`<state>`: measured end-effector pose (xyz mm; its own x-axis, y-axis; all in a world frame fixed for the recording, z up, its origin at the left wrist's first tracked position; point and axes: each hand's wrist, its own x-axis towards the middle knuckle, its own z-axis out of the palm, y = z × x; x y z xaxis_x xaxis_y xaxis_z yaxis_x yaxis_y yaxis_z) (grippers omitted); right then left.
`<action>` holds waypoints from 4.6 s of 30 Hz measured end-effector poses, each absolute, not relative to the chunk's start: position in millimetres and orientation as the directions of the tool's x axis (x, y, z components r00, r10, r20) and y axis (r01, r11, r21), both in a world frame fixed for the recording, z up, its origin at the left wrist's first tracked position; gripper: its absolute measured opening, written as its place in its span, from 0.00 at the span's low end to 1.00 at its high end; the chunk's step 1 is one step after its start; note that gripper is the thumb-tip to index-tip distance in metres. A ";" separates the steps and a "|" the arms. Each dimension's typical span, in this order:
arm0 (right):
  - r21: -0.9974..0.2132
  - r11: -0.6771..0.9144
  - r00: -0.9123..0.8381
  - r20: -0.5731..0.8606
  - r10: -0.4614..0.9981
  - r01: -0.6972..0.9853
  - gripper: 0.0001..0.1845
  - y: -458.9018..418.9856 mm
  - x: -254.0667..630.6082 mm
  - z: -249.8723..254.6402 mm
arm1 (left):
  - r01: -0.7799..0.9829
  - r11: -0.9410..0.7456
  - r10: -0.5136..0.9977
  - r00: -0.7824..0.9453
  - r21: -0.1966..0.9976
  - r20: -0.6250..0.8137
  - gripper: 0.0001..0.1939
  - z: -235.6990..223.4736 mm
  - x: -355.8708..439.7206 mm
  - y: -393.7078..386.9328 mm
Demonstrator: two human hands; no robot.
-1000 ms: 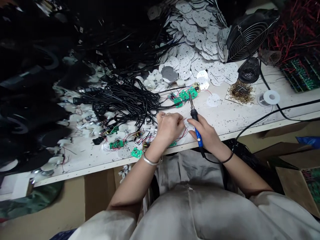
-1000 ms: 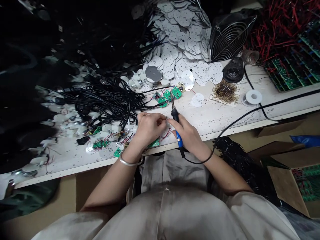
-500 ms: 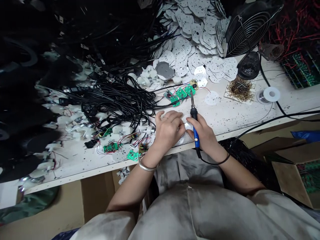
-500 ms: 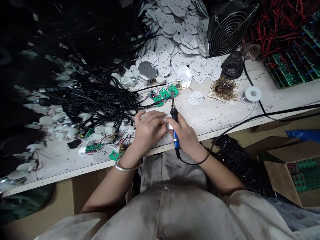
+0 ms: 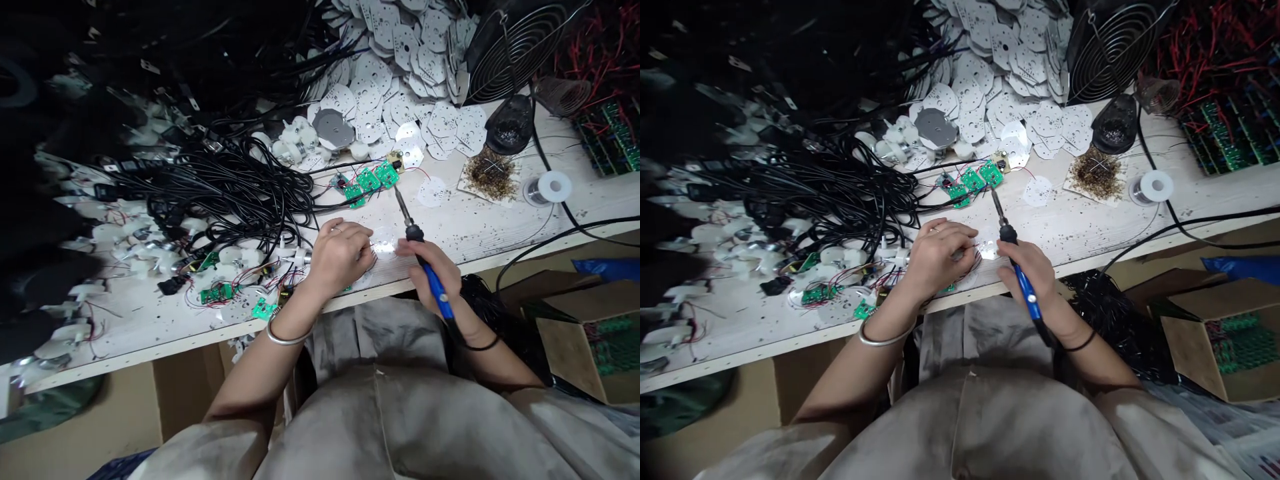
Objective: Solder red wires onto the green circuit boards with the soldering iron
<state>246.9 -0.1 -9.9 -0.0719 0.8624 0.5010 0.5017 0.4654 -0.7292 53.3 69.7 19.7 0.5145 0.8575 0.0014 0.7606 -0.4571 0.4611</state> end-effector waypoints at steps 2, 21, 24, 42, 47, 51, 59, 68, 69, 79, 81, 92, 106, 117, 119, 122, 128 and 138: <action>-0.759 0.468 0.002 0.526 0.851 0.452 0.21 -7.9 253.2 -9.7 | 0.757 -0.465 0.857 0.515 0.459 0.018 0.08 17.8 52.7 69.6; -0.981 0.084 0.805 0.191 0.562 0.174 0.16 43.5 338.2 -5.9 | 0.664 -0.583 0.800 0.571 0.469 0.186 0.09 12.5 48.6 75.4; -0.980 0.066 0.781 0.190 0.594 0.188 0.16 45.5 338.6 -7.6 | 0.661 -0.591 0.799 0.560 0.462 0.221 0.09 12.8 48.8 74.8; -0.981 -0.005 0.759 0.146 0.634 0.192 0.19 48.4 340.6 -7.5 | 0.611 -0.675 0.737 0.548 0.413 0.395 0.05 8.5 47.2 72.7; -0.986 0.025 0.763 0.145 0.631 0.167 0.19 45.8 340.8 -4.6 | 0.620 -0.677 0.735 0.541 0.396 0.408 0.06 8.3 49.5 71.5; -0.986 0.161 0.727 0.146 0.671 0.050 0.16 30.5 318.0 -1.3 | 0.641 -0.660 0.749 0.523 0.392 0.407 0.07 6.6 49.8 69.1; -0.997 0.063 0.453 0.036 0.891 -0.045 0.15 -10.5 257.0 -9.3 | 0.683 -0.605 0.797 0.517 0.410 0.314 0.06 3.8 47.5 65.3; -0.999 -0.004 0.316 0.010 0.949 0.044 0.16 -9.9 257.6 -6.7 | 0.682 -0.616 0.787 0.522 0.393 0.328 0.07 3.8 48.1 64.2; -0.999 -0.011 0.310 0.004 0.951 0.046 0.16 -9.9 257.7 -6.9 | 0.688 -0.607 0.795 0.521 0.398 0.312 0.07 4.3 48.0 64.2; -0.983 0.016 0.221 0.057 0.974 0.181 0.16 -7.9 260.1 -4.3 | 0.699 -0.557 0.828 0.513 0.448 0.228 0.08 7.5 48.9 64.7; -0.983 -0.004 0.227 0.038 0.973 0.184 0.17 -8.4 260.5 -4.8 | 0.706 -0.543 0.835 0.511 0.455 0.204 0.08 8.5 49.4 64.9; -0.977 0.059 0.208 0.102 0.973 0.204 0.13 -9.9 262.6 -7.2 | 0.701 -0.571 0.819 0.520 0.427 0.243 0.09 7.6 49.6 64.6; -0.916 0.270 0.109 0.314 0.943 0.297 0.13 -8.4 257.6 -8.3 | 0.699 -0.557 0.827 0.520 0.448 0.214 0.08 7.2 49.5 65.4; -0.617 0.518 -0.236 0.482 0.844 0.592 0.21 7.0 248.0 -10.4 | 0.663 -0.511 0.843 0.512 0.547 0.167 0.07 10.4 48.3 72.8; -0.665 0.498 -0.220 0.461 0.860 0.556 0.20 5.3 249.3 -8.3 | 0.678 -0.533 0.832 0.527 0.506 0.171 0.07 9.7 49.4 73.7; -0.784 0.432 -0.110 0.431 0.896 0.446 0.17 -1.9 251.1 -7.5 | 0.689 -0.560 0.819 0.545 0.460 0.182 0.08 8.6 49.7 73.5; -0.991 0.110 0.354 0.131 0.926 0.077 0.19 -17.2 251.8 -20.7 | 0.677 -0.588 0.800 0.566 0.443 0.197 0.08 6.3 46.8 72.8; -0.975 0.115 0.251 0.161 0.955 0.189 0.15 -13.3 254.6 -23.4 | 0.681 -0.597 0.796 0.567 0.425 0.211 0.08 4.1 46.9 73.4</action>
